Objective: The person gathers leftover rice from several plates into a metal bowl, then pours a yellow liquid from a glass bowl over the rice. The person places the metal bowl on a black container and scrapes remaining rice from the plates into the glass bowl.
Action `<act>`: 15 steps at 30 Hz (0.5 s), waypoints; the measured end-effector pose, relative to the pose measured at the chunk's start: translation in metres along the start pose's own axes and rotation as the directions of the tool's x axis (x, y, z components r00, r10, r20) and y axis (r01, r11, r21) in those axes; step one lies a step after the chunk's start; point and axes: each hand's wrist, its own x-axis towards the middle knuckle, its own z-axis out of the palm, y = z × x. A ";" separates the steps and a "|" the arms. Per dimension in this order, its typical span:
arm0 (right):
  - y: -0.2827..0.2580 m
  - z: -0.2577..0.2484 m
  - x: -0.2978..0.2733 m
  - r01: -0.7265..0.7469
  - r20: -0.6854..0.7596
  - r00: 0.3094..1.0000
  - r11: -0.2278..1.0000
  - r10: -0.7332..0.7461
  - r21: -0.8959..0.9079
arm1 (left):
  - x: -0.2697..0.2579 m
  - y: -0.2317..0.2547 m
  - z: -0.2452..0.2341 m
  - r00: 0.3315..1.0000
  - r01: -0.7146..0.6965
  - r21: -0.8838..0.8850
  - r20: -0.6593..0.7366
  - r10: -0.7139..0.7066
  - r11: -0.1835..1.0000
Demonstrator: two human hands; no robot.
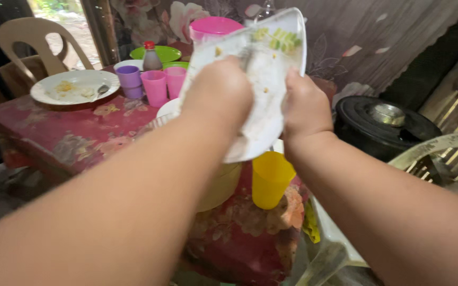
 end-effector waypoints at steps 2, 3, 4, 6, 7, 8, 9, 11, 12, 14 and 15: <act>-0.001 0.000 0.000 -0.017 -0.095 0.995 0.998 0.012 -0.059 | 0.006 -0.014 -0.001 0.995 0.096 0.058 0.019 -0.097 0.994; -0.003 0.000 0.000 -0.028 -0.137 0.990 0.996 0.016 -0.088 | 0.005 -0.024 -0.005 0.987 0.147 0.115 0.042 -0.153 0.982; -0.007 -0.003 0.000 -0.007 -0.166 0.986 0.983 -0.024 -0.183 | 0.003 -0.030 -0.008 0.978 0.184 0.172 0.063 -0.197 0.968; -0.016 -0.008 0.002 0.025 -0.204 0.973 0.931 -0.106 -0.363 | 0.000 -0.028 -0.006 0.980 0.169 0.197 0.068 -0.186 0.966; -0.017 -0.007 0.002 -0.028 -0.225 0.974 0.965 -0.033 -0.263 | -0.001 -0.022 -0.003 0.987 0.136 0.186 0.061 -0.149 0.973; -0.016 -0.007 0.003 -0.082 -0.239 0.970 0.984 0.043 -0.159 | 0.000 -0.011 0.003 0.995 0.083 0.155 0.051 -0.091 0.984; -0.015 -0.008 0.003 -0.136 -0.244 0.962 0.989 0.119 -0.054 | -0.001 0.000 0.010 0.997 0.050 0.114 0.045 -0.056 0.992; -0.010 -0.011 0.000 0.028 -0.155 0.984 0.937 -0.087 -0.348 | 0.003 0.015 0.019 0.999 0.012 0.034 0.037 -0.013 0.999; -0.008 -0.014 0.001 0.115 -0.092 0.979 0.870 -0.181 -0.480 | 0.003 0.012 0.019 0.998 0.040 0.032 0.042 -0.041 0.999; -0.004 -0.018 0.005 0.034 -0.171 0.981 0.948 -0.093 -0.318 | -0.004 -0.004 0.017 0.990 0.118 0.048 0.075 -0.121 0.992; -0.003 -0.020 0.007 -0.004 -0.206 0.978 0.973 -0.044 -0.229 | -0.010 -0.015 0.013 0.980 0.159 0.086 0.105 -0.168 0.984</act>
